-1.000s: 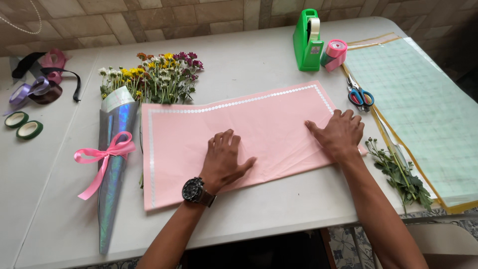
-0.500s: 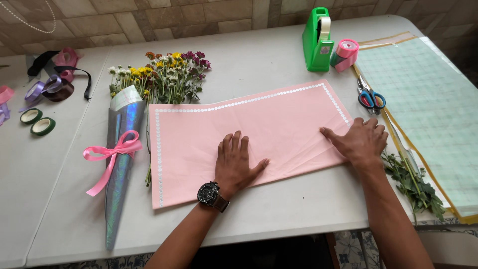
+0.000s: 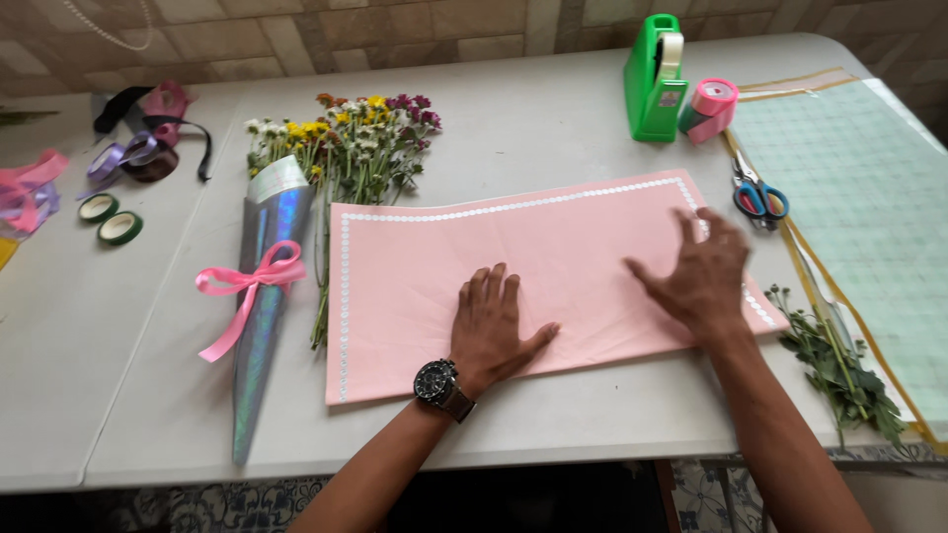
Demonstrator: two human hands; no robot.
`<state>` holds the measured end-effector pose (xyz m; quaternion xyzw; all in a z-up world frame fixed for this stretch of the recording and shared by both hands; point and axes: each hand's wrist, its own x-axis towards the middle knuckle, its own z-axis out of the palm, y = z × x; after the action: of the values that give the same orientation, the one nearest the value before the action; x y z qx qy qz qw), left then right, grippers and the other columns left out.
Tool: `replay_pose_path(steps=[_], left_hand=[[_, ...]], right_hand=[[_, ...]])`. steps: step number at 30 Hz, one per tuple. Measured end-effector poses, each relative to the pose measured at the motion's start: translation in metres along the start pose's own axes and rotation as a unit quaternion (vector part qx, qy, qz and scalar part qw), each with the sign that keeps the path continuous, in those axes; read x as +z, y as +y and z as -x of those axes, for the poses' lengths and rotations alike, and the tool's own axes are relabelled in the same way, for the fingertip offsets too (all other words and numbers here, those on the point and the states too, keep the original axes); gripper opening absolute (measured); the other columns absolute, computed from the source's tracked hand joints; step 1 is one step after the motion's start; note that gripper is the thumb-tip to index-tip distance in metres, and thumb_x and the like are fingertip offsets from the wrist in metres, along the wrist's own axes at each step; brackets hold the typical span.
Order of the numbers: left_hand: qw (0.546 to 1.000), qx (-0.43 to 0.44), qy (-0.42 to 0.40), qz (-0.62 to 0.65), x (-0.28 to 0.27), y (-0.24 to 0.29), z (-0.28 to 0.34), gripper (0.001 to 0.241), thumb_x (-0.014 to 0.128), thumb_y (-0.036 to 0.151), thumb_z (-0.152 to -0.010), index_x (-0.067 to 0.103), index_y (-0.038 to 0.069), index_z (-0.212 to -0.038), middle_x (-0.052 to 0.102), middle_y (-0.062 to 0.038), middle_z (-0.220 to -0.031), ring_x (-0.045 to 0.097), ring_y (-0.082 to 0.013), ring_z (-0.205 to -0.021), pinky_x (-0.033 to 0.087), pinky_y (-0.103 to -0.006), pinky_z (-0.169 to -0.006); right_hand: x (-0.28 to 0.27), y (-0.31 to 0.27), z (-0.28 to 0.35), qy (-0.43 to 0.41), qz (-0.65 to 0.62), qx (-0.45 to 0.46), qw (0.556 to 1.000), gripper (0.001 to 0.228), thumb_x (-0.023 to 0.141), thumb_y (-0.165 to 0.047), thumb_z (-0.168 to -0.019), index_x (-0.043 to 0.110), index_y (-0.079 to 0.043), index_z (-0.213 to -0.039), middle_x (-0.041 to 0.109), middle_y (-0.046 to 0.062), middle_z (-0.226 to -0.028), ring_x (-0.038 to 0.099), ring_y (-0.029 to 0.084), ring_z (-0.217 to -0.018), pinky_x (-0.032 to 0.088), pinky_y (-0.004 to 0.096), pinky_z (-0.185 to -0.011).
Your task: The person wraps a bunch of flowers in pink paper, folding the paper around the stems and securing the wrap with tape.
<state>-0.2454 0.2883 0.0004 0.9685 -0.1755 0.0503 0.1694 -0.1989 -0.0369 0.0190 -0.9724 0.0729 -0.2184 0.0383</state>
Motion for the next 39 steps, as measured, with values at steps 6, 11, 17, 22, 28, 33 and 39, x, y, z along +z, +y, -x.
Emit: replay_pose_path(steps=[6, 11, 17, 22, 28, 33, 39], left_hand=[[0.998, 0.013, 0.041, 0.05, -0.015, -0.016, 0.012, 0.083, 0.055, 0.075, -0.108, 0.055, 0.004, -0.152, 0.053, -0.022, -0.165, 0.045, -0.0379, -0.164, 0.029, -0.0565, -0.136], [0.965, -0.131, 0.208, -0.086, -0.061, -0.102, 0.022, 0.044, 0.075, 0.038, -0.101, 0.066, 0.011, -0.134, 0.068, -0.011, -0.132, 0.071, -0.0334, -0.124, 0.058, -0.0514, -0.104], [0.949, -0.279, 0.137, -0.056, -0.104, -0.175, 0.036, 0.047, 0.074, 0.031, -0.101, 0.059, 0.002, -0.135, 0.068, -0.024, -0.131, 0.072, -0.0489, -0.125, 0.061, -0.0582, -0.102], [0.948, -0.301, 0.092, -0.055, -0.076, -0.197, 0.016, 0.069, 0.081, 0.036, -0.099, 0.05, -0.003, -0.147, 0.066, -0.028, -0.134, 0.071, -0.0503, -0.129, 0.063, -0.0586, -0.104], [0.927, -0.342, 0.081, -0.129, -0.043, -0.215, -0.006, 0.067, 0.08, 0.027, -0.103, 0.041, -0.005, -0.147, 0.066, -0.03, -0.128, 0.07, -0.0511, -0.123, 0.063, -0.0562, -0.104], [0.933, -0.34, 0.066, -0.094, -0.045, -0.226, -0.016, 0.072, 0.081, 0.024, -0.101, 0.032, -0.002, -0.147, 0.065, -0.034, -0.125, 0.07, -0.0581, -0.119, 0.063, -0.0636, -0.101], [0.941, -0.326, 0.086, 0.018, -0.056, -0.238, -0.028, 0.072, 0.066, 0.004, -0.102, 0.019, -0.007, -0.156, 0.072, -0.034, -0.116, 0.075, -0.0653, -0.111, 0.063, -0.0697, -0.093]], right_hand=[[-0.007, -0.063, 0.02, -0.178, -0.072, -0.167, 0.967, 0.098, 0.064, -0.09, -0.092, 0.046, -0.044, -0.176, 0.037, 0.011, -0.188, 0.036, 0.045, -0.173, 0.026, 0.063, -0.138], [-0.002, -0.046, 0.014, -0.25, -0.049, -0.163, 0.953, 0.092, 0.056, -0.096, -0.095, 0.045, -0.051, -0.175, 0.036, 0.008, -0.19, 0.031, 0.04, -0.177, 0.023, 0.061, -0.141], [0.011, -0.027, 0.01, -0.261, -0.054, -0.106, 0.958, 0.093, 0.06, -0.096, -0.092, 0.045, -0.055, -0.173, 0.032, 0.006, -0.192, 0.025, 0.035, -0.181, 0.013, 0.062, -0.144], [0.021, -0.02, 0.01, -0.255, -0.058, -0.098, 0.96, 0.094, 0.064, -0.098, -0.09, 0.052, -0.047, -0.168, 0.034, 0.009, -0.191, 0.026, 0.035, -0.181, 0.013, 0.061, -0.144], [0.009, -0.026, 0.012, -0.271, -0.065, -0.089, 0.956, 0.093, 0.066, -0.095, -0.091, 0.053, -0.043, -0.168, 0.031, 0.009, -0.192, 0.023, 0.035, -0.181, 0.012, 0.061, -0.145], [0.007, -0.027, 0.011, -0.278, -0.068, -0.083, 0.955, 0.093, 0.066, -0.093, -0.092, 0.052, -0.043, -0.168, 0.03, 0.009, -0.192, 0.022, 0.035, -0.182, 0.011, 0.061, -0.145], [0.009, -0.025, 0.01, -0.276, -0.074, -0.082, 0.955, 0.094, 0.066, -0.095, -0.091, 0.052, -0.043, -0.168, 0.031, 0.009, -0.192, 0.023, 0.035, -0.181, 0.01, 0.063, -0.145]])
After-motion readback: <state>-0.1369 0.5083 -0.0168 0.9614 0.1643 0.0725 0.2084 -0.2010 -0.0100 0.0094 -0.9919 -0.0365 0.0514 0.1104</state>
